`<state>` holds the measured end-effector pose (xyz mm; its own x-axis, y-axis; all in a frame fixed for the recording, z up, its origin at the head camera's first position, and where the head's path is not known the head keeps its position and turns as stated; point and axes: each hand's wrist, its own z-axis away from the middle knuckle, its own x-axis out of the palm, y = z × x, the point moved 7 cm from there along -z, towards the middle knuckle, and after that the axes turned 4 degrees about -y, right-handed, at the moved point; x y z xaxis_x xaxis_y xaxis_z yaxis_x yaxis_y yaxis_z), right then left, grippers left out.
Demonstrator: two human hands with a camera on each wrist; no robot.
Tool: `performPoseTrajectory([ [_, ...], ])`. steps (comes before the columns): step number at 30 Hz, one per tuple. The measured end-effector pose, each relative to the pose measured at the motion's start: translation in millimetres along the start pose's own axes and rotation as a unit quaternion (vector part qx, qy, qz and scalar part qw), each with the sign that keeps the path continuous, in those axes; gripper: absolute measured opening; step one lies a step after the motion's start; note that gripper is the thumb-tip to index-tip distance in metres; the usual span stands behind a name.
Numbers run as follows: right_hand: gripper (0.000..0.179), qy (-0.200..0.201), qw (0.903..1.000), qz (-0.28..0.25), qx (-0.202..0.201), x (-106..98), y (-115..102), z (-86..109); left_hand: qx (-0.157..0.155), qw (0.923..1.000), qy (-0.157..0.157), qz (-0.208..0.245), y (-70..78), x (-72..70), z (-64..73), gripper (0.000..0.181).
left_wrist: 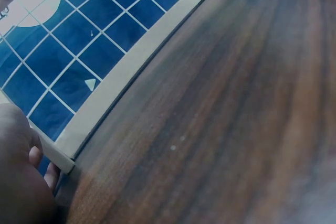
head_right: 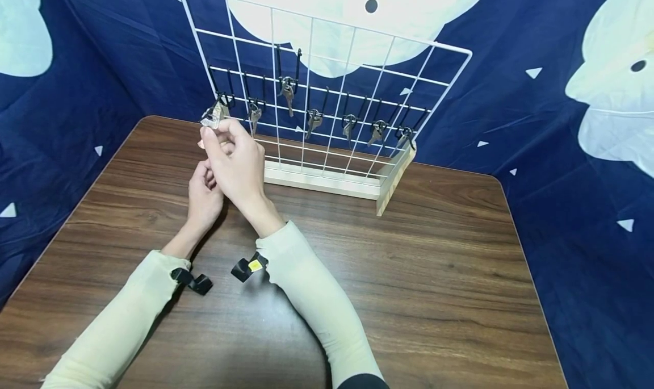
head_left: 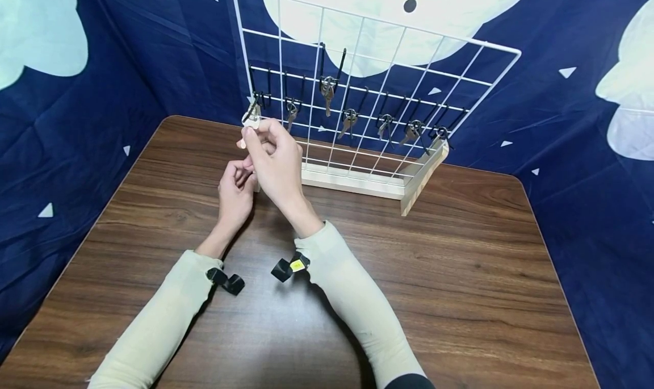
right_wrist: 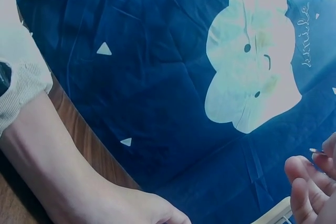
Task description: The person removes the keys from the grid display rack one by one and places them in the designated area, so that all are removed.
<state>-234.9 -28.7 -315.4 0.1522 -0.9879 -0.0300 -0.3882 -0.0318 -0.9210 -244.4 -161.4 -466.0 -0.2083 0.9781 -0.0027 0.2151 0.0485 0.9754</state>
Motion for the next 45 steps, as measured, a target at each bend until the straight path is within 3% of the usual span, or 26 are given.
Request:
performPoseTrajectory([
  [35, 0.013, 0.007, 0.9983, 0.014, -0.055, -7, -20, 15.8, -0.002, 1.0000, 0.005, 0.007, -0.1, -1.9, -0.5, 0.020],
  [45, 0.011, -0.001, 0.9986, -0.013, -0.052, -6, -23, 19.0, 0.006, 0.9997, 0.006, 0.021, -0.1, -1.4, -0.7, 0.024],
])
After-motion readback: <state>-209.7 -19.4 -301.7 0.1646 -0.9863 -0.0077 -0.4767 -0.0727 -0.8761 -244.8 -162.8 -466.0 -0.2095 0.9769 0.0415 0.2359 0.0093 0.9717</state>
